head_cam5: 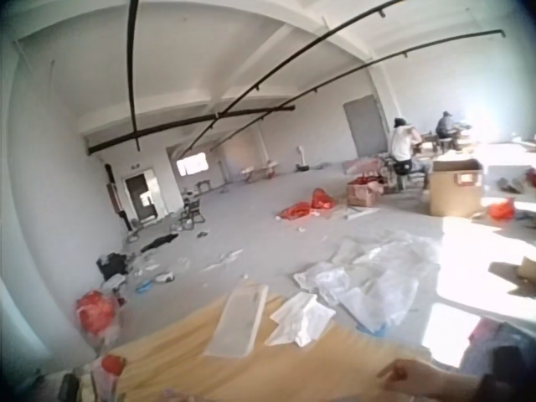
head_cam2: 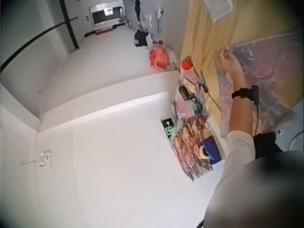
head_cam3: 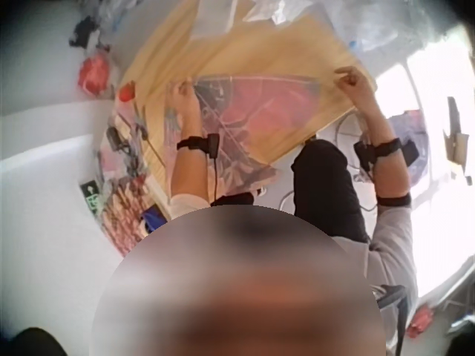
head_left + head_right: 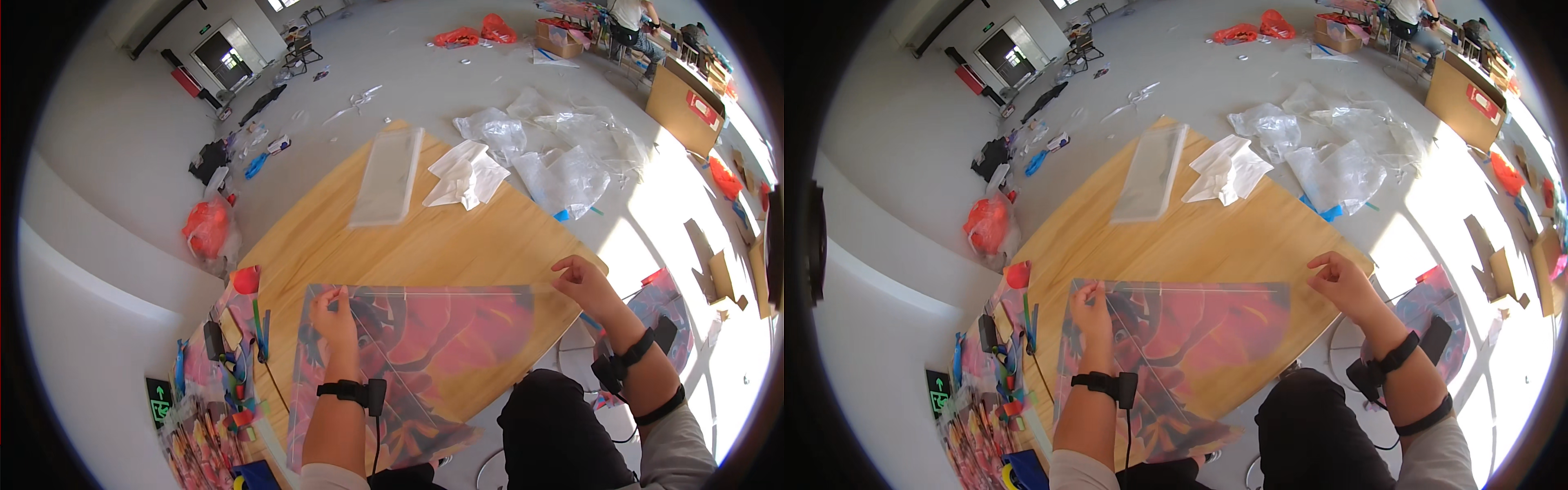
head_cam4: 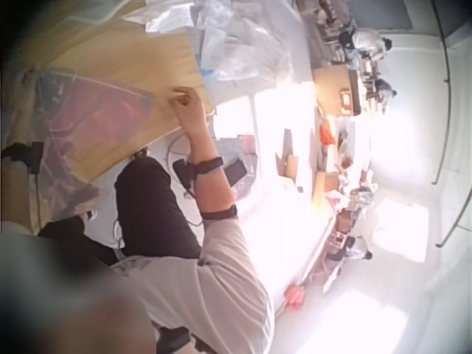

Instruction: Assembling a kite by applying tape and attaching structural elements.

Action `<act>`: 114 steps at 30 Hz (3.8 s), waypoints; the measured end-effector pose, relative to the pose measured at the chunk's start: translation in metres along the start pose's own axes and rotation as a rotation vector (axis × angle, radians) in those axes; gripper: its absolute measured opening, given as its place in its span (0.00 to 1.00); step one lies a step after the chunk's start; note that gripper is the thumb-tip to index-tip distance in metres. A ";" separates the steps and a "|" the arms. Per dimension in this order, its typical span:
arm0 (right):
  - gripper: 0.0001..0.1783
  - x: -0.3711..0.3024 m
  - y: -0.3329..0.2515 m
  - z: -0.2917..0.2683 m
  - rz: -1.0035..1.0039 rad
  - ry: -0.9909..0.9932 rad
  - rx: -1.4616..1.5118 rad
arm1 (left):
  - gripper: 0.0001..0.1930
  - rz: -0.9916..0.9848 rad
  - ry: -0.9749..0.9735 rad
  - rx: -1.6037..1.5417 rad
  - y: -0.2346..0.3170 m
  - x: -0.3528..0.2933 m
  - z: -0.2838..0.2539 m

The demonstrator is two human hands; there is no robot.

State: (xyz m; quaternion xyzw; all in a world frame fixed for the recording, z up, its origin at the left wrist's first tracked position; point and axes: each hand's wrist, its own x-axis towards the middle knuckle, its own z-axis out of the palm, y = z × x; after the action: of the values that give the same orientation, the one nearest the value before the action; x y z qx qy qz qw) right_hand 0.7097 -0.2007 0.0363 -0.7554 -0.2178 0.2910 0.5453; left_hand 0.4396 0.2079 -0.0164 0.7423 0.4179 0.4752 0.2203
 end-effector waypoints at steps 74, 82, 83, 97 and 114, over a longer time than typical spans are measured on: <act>0.14 0.007 -0.005 0.057 0.063 0.179 -0.429 | 0.08 0.016 -0.084 0.245 -0.039 0.014 0.006; 0.13 0.008 -0.003 0.057 0.042 0.175 -0.489 | 0.07 0.022 -0.072 0.324 -0.032 0.011 0.007; 0.13 0.008 -0.002 0.057 0.030 0.172 -0.501 | 0.07 0.022 -0.072 0.323 -0.032 0.010 0.007; 0.14 0.019 -0.003 0.048 0.014 0.101 -0.525 | 0.07 0.034 -0.126 0.379 -0.036 0.013 0.008; 0.16 0.020 -0.003 0.041 0.058 0.093 -0.561 | 0.13 -0.144 -0.111 0.467 -0.035 0.022 0.009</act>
State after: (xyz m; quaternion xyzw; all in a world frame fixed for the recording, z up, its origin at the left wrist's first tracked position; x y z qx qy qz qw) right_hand 0.6960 -0.1583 0.0250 -0.8951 -0.2431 0.1998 0.3159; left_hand 0.4377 0.2463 -0.0346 0.7663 0.5556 0.3072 0.0987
